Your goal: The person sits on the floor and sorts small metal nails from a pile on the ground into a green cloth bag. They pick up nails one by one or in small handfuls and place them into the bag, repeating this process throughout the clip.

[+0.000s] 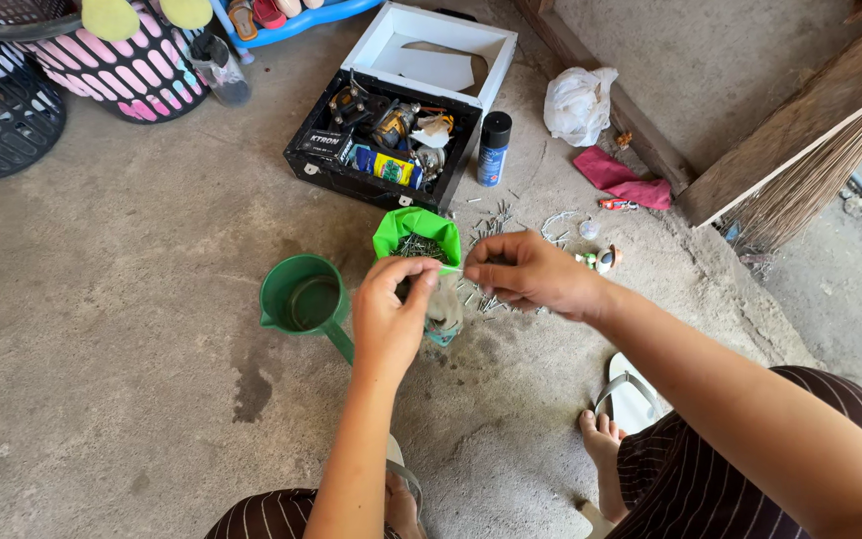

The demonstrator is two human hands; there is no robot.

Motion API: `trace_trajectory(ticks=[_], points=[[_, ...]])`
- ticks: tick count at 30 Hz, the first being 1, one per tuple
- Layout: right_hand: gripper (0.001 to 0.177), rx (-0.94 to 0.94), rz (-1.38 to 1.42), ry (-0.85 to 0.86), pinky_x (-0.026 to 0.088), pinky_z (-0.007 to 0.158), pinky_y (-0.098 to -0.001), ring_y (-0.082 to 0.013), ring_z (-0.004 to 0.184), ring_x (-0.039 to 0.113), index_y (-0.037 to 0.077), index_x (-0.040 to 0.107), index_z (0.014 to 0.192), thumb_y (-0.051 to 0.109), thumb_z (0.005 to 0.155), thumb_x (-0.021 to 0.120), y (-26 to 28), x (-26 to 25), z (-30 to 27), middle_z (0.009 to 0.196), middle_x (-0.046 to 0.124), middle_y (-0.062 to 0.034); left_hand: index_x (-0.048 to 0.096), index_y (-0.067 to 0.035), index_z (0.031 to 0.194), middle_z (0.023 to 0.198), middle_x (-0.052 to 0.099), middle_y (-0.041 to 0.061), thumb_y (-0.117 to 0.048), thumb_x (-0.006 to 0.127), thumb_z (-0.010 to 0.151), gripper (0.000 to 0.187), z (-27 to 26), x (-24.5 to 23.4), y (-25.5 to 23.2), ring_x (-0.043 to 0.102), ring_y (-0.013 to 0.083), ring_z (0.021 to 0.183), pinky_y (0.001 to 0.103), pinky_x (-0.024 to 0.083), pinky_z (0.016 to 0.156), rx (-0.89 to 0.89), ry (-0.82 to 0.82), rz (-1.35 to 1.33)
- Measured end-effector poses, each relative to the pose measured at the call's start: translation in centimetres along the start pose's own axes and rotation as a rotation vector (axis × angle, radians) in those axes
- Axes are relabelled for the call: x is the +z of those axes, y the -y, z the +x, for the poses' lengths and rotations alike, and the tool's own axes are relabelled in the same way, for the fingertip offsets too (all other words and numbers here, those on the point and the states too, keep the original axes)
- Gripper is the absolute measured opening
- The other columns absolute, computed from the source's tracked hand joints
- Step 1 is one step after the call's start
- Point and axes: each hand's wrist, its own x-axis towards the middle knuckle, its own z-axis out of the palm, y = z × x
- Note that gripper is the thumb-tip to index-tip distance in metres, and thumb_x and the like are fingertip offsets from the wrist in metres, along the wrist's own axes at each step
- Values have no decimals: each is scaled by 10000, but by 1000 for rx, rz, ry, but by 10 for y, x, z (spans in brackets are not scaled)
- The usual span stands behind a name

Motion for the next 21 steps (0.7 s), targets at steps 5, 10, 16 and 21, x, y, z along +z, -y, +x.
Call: trace_trajectory(ticks=[5,10,16,21], points=[[185,-182,-623,-31,553,661,-334,-161,708,699,46,741,1000,192,889,716,10,-9,-6,822,759,-73,768,-140,1004,974,739,17,-71,690,892,152,-3,-13,-13,695,266,921,430,445,816,312,-9,380],[149,-340,-681,49,555,752,-412,-304,837,729,34,709,979,149,886,690,11,12,-9,902,744,-139,730,-166,1078,1020,732,24,-82,652,895,216,-6,-3,-14,672,283,993,487,388,921,335,87,391],[169,-395,-735,-15,546,747,-443,-357,840,712,25,689,974,165,881,710,14,11,-5,891,728,-170,675,-101,1215,1054,739,21,-88,596,991,238,-8,11,5,682,155,985,262,510,881,-167,256,-228],[153,-547,-752,-56,547,771,-465,-388,860,690,-4,657,974,119,885,683,10,18,-12,904,707,-189,662,-52,1292,966,653,46,-70,641,1001,292,-17,20,30,536,126,873,276,419,767,-452,239,-515]])
